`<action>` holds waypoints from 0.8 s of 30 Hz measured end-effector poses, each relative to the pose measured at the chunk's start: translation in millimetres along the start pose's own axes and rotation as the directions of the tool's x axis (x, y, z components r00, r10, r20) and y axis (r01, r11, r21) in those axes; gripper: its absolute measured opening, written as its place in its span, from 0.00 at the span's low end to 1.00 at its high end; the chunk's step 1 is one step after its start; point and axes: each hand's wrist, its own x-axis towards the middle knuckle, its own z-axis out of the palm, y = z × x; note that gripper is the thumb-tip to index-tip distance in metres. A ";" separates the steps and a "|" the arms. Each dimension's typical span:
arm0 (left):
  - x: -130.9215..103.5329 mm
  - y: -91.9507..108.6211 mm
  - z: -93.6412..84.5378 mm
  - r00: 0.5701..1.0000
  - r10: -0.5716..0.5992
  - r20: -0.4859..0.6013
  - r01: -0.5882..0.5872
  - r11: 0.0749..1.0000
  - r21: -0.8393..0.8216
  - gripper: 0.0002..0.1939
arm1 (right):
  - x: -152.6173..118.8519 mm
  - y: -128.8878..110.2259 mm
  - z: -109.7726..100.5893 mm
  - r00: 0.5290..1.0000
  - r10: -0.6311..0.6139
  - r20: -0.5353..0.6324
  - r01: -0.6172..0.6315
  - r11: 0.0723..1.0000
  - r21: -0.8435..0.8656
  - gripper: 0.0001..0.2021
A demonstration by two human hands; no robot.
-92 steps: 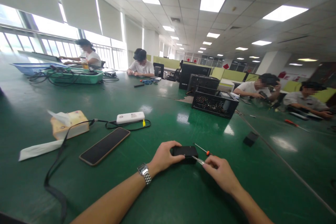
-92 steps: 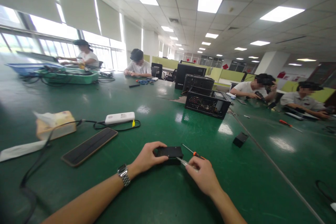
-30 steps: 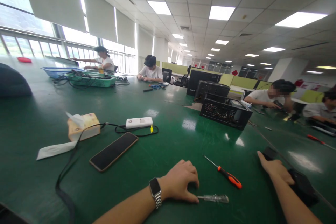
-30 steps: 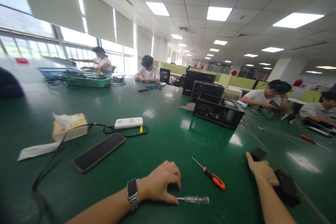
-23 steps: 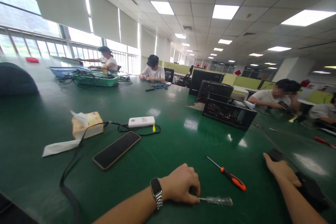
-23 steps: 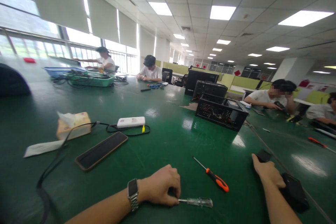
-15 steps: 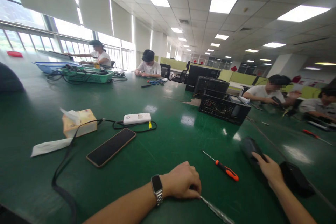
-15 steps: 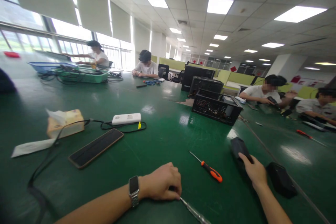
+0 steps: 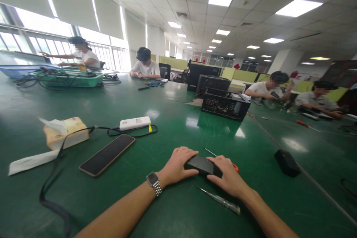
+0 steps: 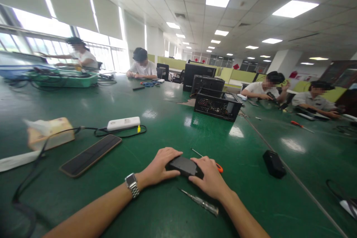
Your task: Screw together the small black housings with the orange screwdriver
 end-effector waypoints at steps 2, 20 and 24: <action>-0.5 -1.8 1.4 1.000 -0.031 0.002 0.031 0.999 -0.009 0.23 | -3.0 11.0 -4.7 0.999 -0.035 -0.024 0.035 0.999 0.005 0.29; -1.8 -3.8 -4.2 0.977 -0.092 -0.192 0.071 0.991 -0.114 0.20 | -22.7 41.4 -18.0 0.800 0.368 -0.473 -0.068 0.840 0.538 0.12; -1.9 -3.1 -3.7 0.980 -0.070 -0.188 0.049 0.992 -0.112 0.21 | -21.4 34.4 -17.6 0.825 0.330 -0.459 -0.071 0.866 0.494 0.12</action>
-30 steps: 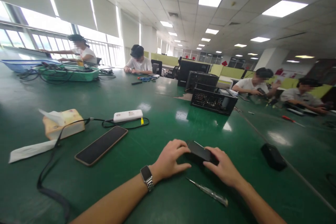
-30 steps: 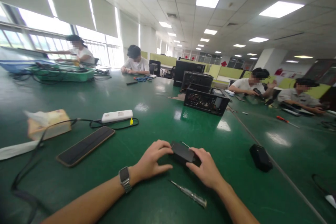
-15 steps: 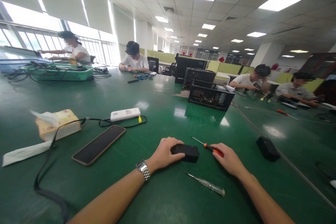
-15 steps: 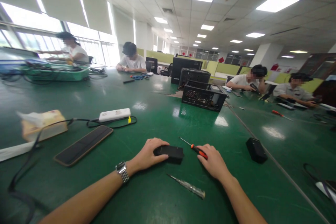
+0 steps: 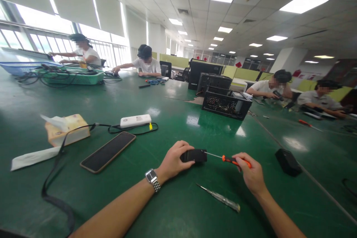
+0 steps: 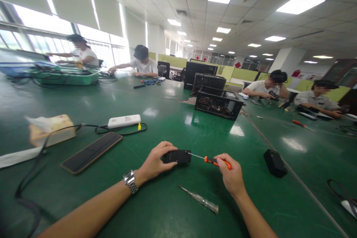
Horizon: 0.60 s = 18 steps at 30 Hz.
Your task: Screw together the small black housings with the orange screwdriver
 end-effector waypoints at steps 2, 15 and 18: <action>0.2 0.8 0.0 1.000 0.013 0.011 -0.013 1.000 0.003 0.21 | 0.3 -2.7 -0.3 0.999 -0.039 0.008 0.040 0.998 -0.049 0.12; -1.0 0.9 0.3 0.998 0.053 0.040 -0.055 0.998 0.036 0.22 | -0.3 -5.6 -7.5 0.982 -0.181 0.048 0.187 0.959 -0.212 0.13; -0.5 3.7 -0.6 0.994 0.087 0.061 -0.091 0.994 0.061 0.22 | -2.1 -9.7 -11.1 0.975 -0.219 0.039 0.221 0.931 -0.291 0.13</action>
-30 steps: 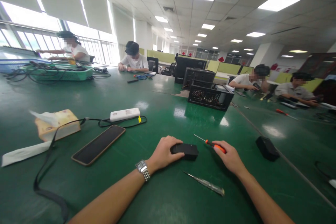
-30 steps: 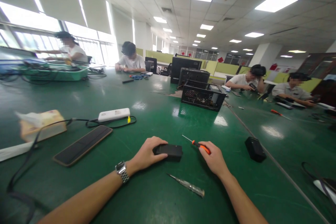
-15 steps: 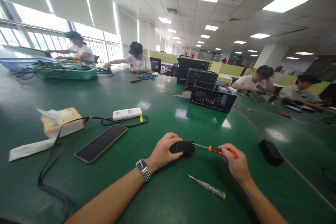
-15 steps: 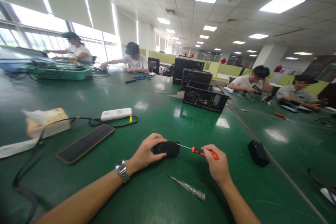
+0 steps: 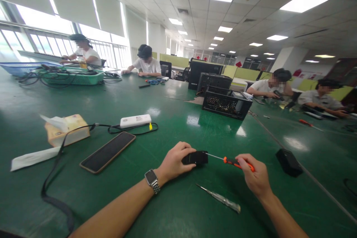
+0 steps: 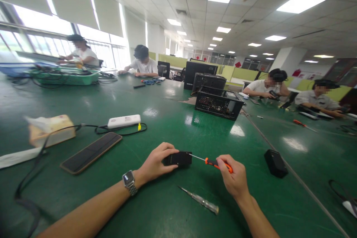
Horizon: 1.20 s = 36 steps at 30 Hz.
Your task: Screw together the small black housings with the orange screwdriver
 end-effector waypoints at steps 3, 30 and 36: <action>0.7 1.6 0.2 0.999 0.031 0.023 -0.031 0.999 0.022 0.22 | -0.1 -7.7 -5.2 0.996 -0.075 -0.041 0.073 0.996 -0.059 0.08; 0.5 -0.9 3.0 0.997 -0.070 -0.032 0.071 0.997 0.033 0.21 | -7.0 -32.4 9.4 0.972 -0.236 0.009 0.236 0.971 0.035 0.04; 1.5 4.1 2.7 0.998 -0.062 -0.028 0.064 0.997 0.052 0.21 | -11.6 -41.6 3.3 0.966 -0.259 0.016 0.257 0.948 -0.187 0.11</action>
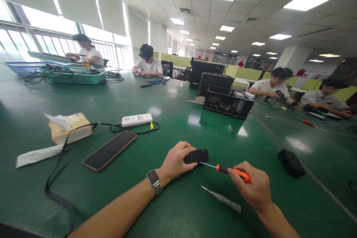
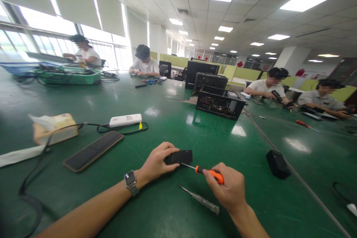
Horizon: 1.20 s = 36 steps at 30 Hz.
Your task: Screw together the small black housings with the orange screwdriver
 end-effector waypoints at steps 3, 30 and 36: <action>0.1 -1.7 -0.1 1.000 -0.023 0.004 0.023 1.000 -0.018 0.20 | 3.4 -9.2 -0.8 0.998 0.016 0.054 -0.019 0.999 0.051 0.08; 0.2 -21.5 1.4 0.952 -0.307 -0.012 0.305 0.947 -0.101 0.14 | -1.1 3.1 12.2 0.612 0.114 0.782 -0.349 0.927 0.137 0.05; 0.6 -18.9 1.6 0.955 -0.298 -0.013 0.295 0.950 -0.101 0.14 | 2.7 3.7 20.3 0.579 0.212 0.788 -0.612 0.751 0.248 0.08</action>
